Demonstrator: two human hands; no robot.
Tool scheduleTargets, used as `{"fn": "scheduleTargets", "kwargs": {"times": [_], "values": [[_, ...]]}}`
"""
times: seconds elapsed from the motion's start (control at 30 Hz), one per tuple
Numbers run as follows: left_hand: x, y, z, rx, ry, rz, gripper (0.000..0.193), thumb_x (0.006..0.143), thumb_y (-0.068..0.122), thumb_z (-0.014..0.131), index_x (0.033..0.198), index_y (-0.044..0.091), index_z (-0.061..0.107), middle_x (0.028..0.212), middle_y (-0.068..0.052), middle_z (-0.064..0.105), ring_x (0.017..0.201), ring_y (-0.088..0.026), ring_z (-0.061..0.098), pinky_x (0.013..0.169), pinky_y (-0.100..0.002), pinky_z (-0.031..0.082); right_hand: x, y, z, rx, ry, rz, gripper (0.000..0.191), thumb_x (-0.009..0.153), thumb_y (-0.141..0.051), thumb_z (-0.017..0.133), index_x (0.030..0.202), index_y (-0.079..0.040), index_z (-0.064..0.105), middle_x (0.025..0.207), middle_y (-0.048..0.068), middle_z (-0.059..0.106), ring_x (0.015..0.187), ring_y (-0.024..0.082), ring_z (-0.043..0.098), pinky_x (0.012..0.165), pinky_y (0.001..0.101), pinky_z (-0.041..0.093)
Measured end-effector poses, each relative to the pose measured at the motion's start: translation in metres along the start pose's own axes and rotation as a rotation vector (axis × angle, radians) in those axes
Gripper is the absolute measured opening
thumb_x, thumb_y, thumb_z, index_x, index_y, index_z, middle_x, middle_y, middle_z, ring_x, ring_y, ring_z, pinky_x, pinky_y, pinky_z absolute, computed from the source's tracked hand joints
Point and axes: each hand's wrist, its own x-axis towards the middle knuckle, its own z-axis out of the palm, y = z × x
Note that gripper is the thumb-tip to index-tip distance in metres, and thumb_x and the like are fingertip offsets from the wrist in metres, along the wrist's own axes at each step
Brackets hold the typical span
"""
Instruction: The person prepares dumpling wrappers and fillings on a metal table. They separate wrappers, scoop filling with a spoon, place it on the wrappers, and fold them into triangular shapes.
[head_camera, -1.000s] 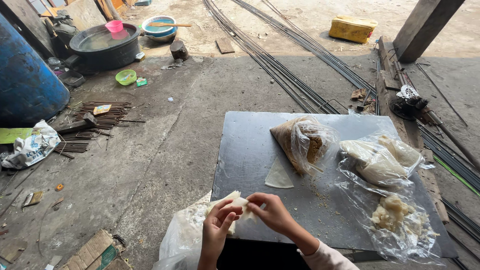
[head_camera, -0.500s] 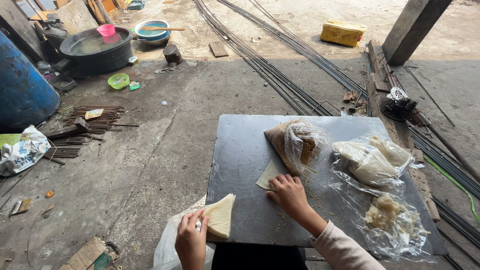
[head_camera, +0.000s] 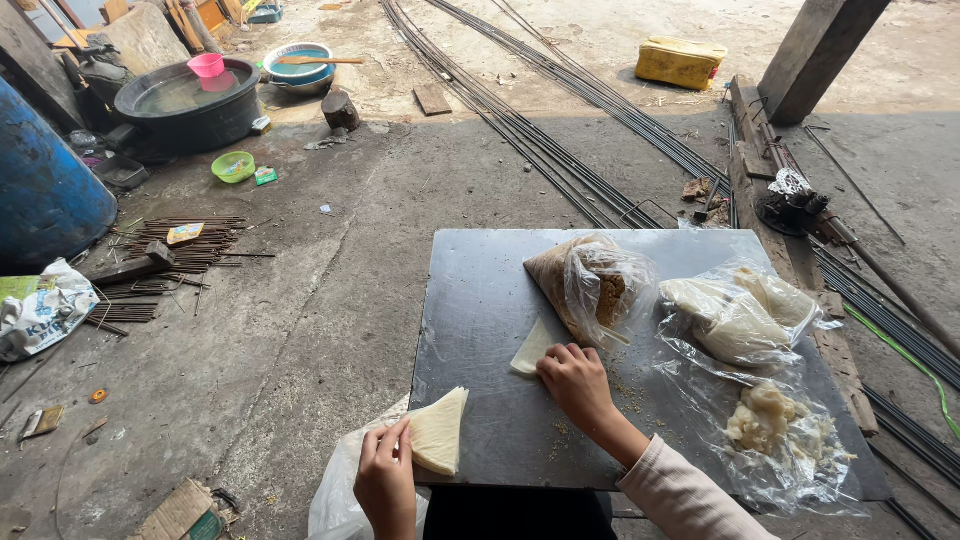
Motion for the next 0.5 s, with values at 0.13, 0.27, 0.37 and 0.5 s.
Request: {"fn": "scheduleTargets", "kwargs": {"times": [0.13,0.27,0.37,0.5], "values": [[0.001,-0.002,0.001,-0.040,0.011,-0.005,0.017,0.090,0.026,0.072,0.105,0.017,0.077,0.098,0.003,0.072,0.071,-0.015,0.072,0.064,-0.032,0.057,0.000,0.007,0.002,0.144,-0.032,0.083,0.015,0.088,-0.026,0.072,0.090,-0.013,0.079,0.099,0.000,0.074,0.094,0.020,0.067,0.084,0.0385,0.050],[0.002,0.000,-0.001,-0.046,-0.006,-0.002,0.017,0.091,0.027,0.071,0.103,0.016,0.076,0.097,0.002,0.073,0.072,-0.016,0.073,0.064,-0.033,0.057,-0.001,0.012,0.004,0.213,-0.027,0.093,0.016,0.090,-0.025,0.070,0.091,-0.011,0.079,0.100,0.001,0.073,0.098,0.023,0.066,0.089,0.0398,0.050],[0.002,0.003,-0.004,-0.033,-0.041,-0.036,0.016,0.092,0.027,0.070,0.103,0.016,0.075,0.096,0.002,0.073,0.072,-0.015,0.073,0.064,-0.033,0.056,-0.002,0.011,0.002,0.173,-0.054,0.097,0.017,0.092,-0.025,0.069,0.093,-0.011,0.078,0.102,0.001,0.073,0.099,0.022,0.066,0.088,0.0395,0.051],[0.000,0.007,-0.005,-0.007,-0.059,-0.076,0.015,0.092,0.028,0.069,0.102,0.018,0.075,0.096,0.004,0.073,0.074,-0.014,0.073,0.064,-0.033,0.057,-0.005,0.008,-0.005,0.158,-0.127,0.092,0.025,0.088,-0.037,0.073,0.091,-0.012,0.076,0.101,0.002,0.072,0.098,0.021,0.065,0.085,0.0390,0.050]]}}
